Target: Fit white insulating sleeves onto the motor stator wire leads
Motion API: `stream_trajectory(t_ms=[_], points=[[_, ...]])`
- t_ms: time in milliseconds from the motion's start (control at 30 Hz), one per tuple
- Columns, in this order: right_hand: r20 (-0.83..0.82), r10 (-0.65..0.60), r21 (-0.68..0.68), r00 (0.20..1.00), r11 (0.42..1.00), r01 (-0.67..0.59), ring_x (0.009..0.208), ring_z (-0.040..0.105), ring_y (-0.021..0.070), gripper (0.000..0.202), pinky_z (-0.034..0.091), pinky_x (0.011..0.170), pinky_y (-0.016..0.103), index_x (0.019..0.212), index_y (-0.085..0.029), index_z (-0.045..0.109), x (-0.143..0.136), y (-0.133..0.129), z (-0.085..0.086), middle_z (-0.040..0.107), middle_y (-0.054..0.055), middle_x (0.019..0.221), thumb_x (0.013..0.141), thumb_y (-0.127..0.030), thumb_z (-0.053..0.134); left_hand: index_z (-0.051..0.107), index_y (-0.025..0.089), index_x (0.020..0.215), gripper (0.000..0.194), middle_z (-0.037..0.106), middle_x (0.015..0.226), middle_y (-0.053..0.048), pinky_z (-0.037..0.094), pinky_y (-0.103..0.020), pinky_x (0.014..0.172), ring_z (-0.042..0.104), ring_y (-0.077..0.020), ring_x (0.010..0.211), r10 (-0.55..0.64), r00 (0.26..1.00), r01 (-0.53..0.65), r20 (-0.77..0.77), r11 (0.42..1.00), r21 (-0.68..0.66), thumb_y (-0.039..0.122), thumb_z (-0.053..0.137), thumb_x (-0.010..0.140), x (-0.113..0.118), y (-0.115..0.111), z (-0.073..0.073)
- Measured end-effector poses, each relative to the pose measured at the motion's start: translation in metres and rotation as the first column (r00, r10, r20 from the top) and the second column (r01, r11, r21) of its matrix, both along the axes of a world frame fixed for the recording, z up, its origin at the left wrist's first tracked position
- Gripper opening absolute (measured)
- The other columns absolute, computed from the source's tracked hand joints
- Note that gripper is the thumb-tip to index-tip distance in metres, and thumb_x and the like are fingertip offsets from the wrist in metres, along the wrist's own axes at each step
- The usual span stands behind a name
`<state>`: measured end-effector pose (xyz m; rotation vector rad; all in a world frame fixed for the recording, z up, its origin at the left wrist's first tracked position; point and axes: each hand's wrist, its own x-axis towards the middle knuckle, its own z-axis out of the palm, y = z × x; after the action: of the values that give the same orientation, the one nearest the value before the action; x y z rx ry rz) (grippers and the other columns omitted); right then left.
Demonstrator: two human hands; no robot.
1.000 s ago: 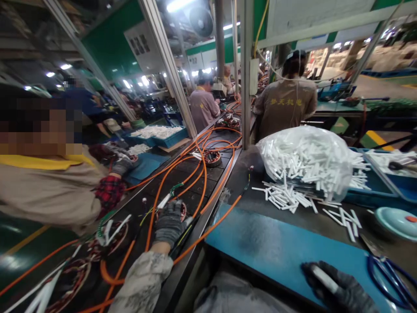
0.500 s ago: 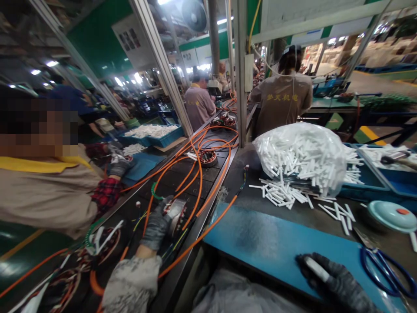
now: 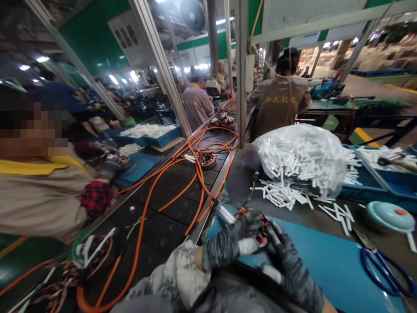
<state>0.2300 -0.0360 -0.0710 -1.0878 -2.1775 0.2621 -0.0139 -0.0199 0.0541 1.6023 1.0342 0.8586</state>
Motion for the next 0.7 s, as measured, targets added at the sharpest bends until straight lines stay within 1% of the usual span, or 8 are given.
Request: stream_trajectory(t_ms=[100, 167, 233, 333, 400, 467, 567, 700], points=[[0.022, -0.019, 0.052, 1.0, 0.999, 0.018, 0.145, 0.042, 0.0384, 0.077, 0.052, 0.106, 0.056, 0.16, -0.027, 0.031, -0.003, 0.002, -0.001, 0.029, 0.016, 0.165, 0.094, -0.054, 0.06, 0.061, 0.025, 0.138, 0.047, 0.071, 0.13, -0.01, 0.058, -0.041, 0.105, 0.069, -0.0243, 0.118, 0.166, 0.983, -0.147, -0.072, 0.964, 0.224, 0.036, 0.064, 0.092, -0.021, -0.005, -0.003], [0.041, -0.058, 0.099, 0.997, 0.994, 0.053, 0.142, 0.047, 0.0359, 0.074, 0.054, 0.105, 0.053, 0.16, -0.027, 0.031, 0.0, 0.004, 0.0, 0.038, 0.015, 0.16, 0.095, -0.05, 0.059, 0.057, 0.024, 0.14, 0.048, 0.067, 0.135, -0.01, 0.052, -0.045, 0.111, 0.065, -0.0256, 0.125, 0.496, 0.848, -0.358, -0.188, 0.797, 0.487, 0.035, 0.063, 0.094, -0.045, -0.008, -0.028], [0.063, -0.065, 0.16, 0.996, 0.986, 0.054, 0.14, 0.049, 0.0354, 0.075, 0.054, 0.104, 0.051, 0.159, -0.025, 0.033, 0.0, 0.007, 0.002, 0.044, 0.015, 0.157, 0.094, -0.05, 0.06, 0.044, 0.021, 0.152, 0.068, 0.056, 0.148, -0.015, 0.048, -0.05, 0.115, 0.056, -0.0308, 0.136, 0.642, 0.692, -0.311, -0.331, 0.679, 0.665, 0.041, 0.066, 0.09, -0.07, -0.014, -0.067], [0.093, 0.005, 0.262, 0.996, 0.965, -0.029, 0.136, 0.053, 0.0336, 0.08, 0.051, 0.105, 0.047, 0.159, -0.022, 0.033, -0.011, 0.013, 0.004, 0.053, 0.014, 0.151, 0.091, -0.05, 0.064, 0.04, 0.016, 0.156, 0.092, 0.049, 0.154, -0.02, 0.045, -0.053, 0.114, 0.049, -0.0375, 0.142, 0.658, 0.466, -0.1, -0.592, 0.704, 0.704, 0.056, 0.072, 0.08, -0.096, -0.026, -0.128], [0.132, 0.038, 0.264, 0.99, 0.962, -0.073, 0.129, 0.06, 0.0319, 0.081, 0.051, 0.104, 0.046, 0.158, -0.02, 0.036, -0.025, 0.018, 0.007, 0.061, 0.013, 0.143, 0.089, -0.048, 0.066, 0.05, 0.019, 0.151, 0.084, 0.051, 0.153, -0.02, 0.041, -0.057, 0.115, 0.05, -0.0398, 0.139, 0.628, 0.317, -0.008, -0.71, 0.75, 0.661, 0.058, 0.073, 0.08, -0.103, -0.032, -0.151], [0.162, 0.012, 0.224, 0.987, 0.973, -0.049, 0.122, 0.064, 0.0322, 0.075, 0.053, 0.1, 0.047, 0.154, -0.019, 0.043, -0.039, 0.022, 0.01, 0.067, 0.013, 0.136, 0.087, -0.042, 0.069, 0.055, 0.026, 0.148, 0.066, 0.05, 0.155, -0.016, 0.035, -0.06, 0.117, 0.048, -0.0385, 0.141, 0.567, 0.201, -0.011, -0.799, 0.817, 0.577, 0.046, 0.069, 0.086, -0.102, -0.032, -0.154], [0.168, -0.047, 0.18, 0.985, 0.983, 0.016, 0.117, 0.067, 0.034, 0.062, 0.054, 0.098, 0.052, 0.145, -0.018, 0.053, -0.052, 0.024, 0.013, 0.071, 0.013, 0.13, 0.087, -0.033, 0.069, 0.055, 0.036, 0.147, 0.053, 0.047, 0.158, -0.008, 0.031, -0.061, 0.119, 0.046, -0.0331, 0.144, 0.438, 0.131, -0.105, -0.889, 0.898, 0.427, 0.026, 0.056, 0.094, -0.1, -0.02, -0.133], [0.129, -0.051, 0.182, 0.99, 0.983, 0.027, 0.119, 0.066, 0.0341, 0.054, 0.053, 0.101, 0.054, 0.14, -0.017, 0.058, -0.049, 0.026, 0.014, 0.071, 0.014, 0.129, 0.089, -0.032, 0.067, 0.05, 0.036, 0.15, 0.054, 0.042, 0.161, -0.008, 0.041, -0.055, 0.113, 0.055, -0.0317, 0.135, 0.398, 0.092, -0.246, -0.913, 0.897, 0.366, 0.02, 0.043, 0.098, -0.119, 0.001, -0.103]])
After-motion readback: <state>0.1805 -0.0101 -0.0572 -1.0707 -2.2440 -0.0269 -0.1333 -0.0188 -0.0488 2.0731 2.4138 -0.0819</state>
